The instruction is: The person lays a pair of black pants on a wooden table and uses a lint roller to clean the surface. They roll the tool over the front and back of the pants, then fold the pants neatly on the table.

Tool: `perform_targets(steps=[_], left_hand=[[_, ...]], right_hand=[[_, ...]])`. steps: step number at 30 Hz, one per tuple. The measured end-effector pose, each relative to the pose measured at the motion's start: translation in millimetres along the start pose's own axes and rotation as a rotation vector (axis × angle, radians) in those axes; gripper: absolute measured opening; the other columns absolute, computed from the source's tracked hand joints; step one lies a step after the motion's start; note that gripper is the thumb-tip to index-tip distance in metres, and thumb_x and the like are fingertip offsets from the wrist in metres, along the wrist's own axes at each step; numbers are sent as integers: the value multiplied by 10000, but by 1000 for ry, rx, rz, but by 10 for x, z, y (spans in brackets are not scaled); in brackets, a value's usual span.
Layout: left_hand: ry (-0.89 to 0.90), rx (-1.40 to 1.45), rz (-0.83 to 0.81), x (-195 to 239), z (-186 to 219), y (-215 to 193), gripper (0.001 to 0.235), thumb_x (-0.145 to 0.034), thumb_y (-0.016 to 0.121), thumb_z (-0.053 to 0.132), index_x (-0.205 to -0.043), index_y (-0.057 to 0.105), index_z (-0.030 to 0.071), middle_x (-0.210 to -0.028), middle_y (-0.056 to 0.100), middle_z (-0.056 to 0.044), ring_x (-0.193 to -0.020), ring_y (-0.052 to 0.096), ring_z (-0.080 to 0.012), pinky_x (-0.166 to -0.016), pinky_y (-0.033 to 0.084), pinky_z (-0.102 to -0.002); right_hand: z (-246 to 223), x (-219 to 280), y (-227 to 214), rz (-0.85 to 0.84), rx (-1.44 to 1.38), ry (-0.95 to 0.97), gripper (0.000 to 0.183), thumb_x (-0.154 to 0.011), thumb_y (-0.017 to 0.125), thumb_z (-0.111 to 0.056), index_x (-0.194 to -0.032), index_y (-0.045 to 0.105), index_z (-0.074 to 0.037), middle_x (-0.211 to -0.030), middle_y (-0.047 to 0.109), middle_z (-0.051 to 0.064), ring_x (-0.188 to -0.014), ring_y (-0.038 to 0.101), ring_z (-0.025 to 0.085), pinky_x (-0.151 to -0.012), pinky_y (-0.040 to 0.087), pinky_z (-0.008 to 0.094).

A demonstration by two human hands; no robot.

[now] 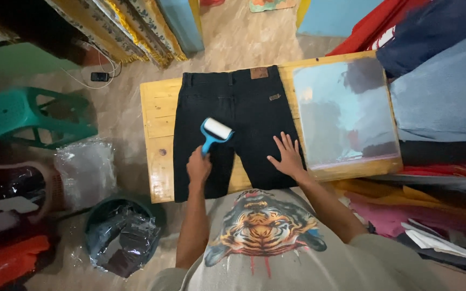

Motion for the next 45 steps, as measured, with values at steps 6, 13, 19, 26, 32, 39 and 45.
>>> perform_targets(steps=[6, 13, 19, 26, 32, 39, 45], left_hand=[[-159, -4, 84, 521, -598, -458, 391, -984, 629, 280, -1353, 606, 155, -1067, 688, -174, -1013, 679, -470, -856, 537, -647], [-189, 252, 10, 508, -88, -599, 354, -1024, 583, 192, -1371, 586, 123, -1150, 655, -155, -1098, 659, -408, -958, 515, -560], [51, 163, -67, 337, 839, -238, 362, -999, 606, 176, -1352, 570, 102, -1112, 647, -196, -1067, 647, -472, -911, 519, -636], [-125, 175, -118, 462, 494, -528, 448, -1024, 543, 193, -1465, 509, 117, -1218, 635, -237, -1156, 630, -488, -972, 504, -620], [-224, 138, 17, 596, -64, -807, 424, -1025, 577, 162, -1442, 542, 92, -1169, 643, -235, -1124, 640, -481, -948, 509, -612], [-160, 190, 57, 471, 151, -806, 363, -1040, 568, 165, -1399, 572, 117, -1106, 628, -143, -1028, 660, -358, -915, 521, -478], [-24, 180, 22, 569, 375, -632, 409, -1019, 583, 171, -1418, 552, 84, -1063, 631, -212, -994, 653, -458, -850, 527, -553]], right_hand=[[7, 1, -5, -9, -19, -7, 796, -990, 581, -525, -1639, 263, -190, -1725, 72, 162, -1576, 83, 377, -1242, -3, 629], [65, -7, 90, -30, -1, -9, 816, -1005, 547, -531, -1659, 193, -195, -1729, 20, 160, -1579, 35, 377, -1237, -35, 627], [64, -5, 94, -17, -3, -20, 806, -1008, 548, -521, -1652, 208, -176, -1726, 35, 170, -1579, 35, 375, -1238, -38, 626], [105, -36, 109, -43, 13, 5, 822, -992, 552, -552, -1653, 198, -214, -1728, 29, 150, -1580, 46, 359, -1247, -26, 616], [137, -25, 148, -40, 18, 8, 826, -993, 551, -561, -1655, 196, -219, -1730, 35, 140, -1580, 45, 352, -1245, -25, 609], [-86, 24, 25, 22, -15, -14, 839, -974, 609, -498, -1632, 243, -128, -1696, 104, 246, -1555, 106, 447, -1213, 36, 688], [-212, 75, 189, -16, -1, -66, 867, -968, 610, -525, -1629, 241, -101, -1684, 127, 270, -1550, 124, 465, -1206, 58, 700]])
Point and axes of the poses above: each hand's wrist, its own x-axis away from the middle knuckle, its own y-axis out of the palm, z = x × y, the point moved 10 cm from there along -x, towards the middle knuckle
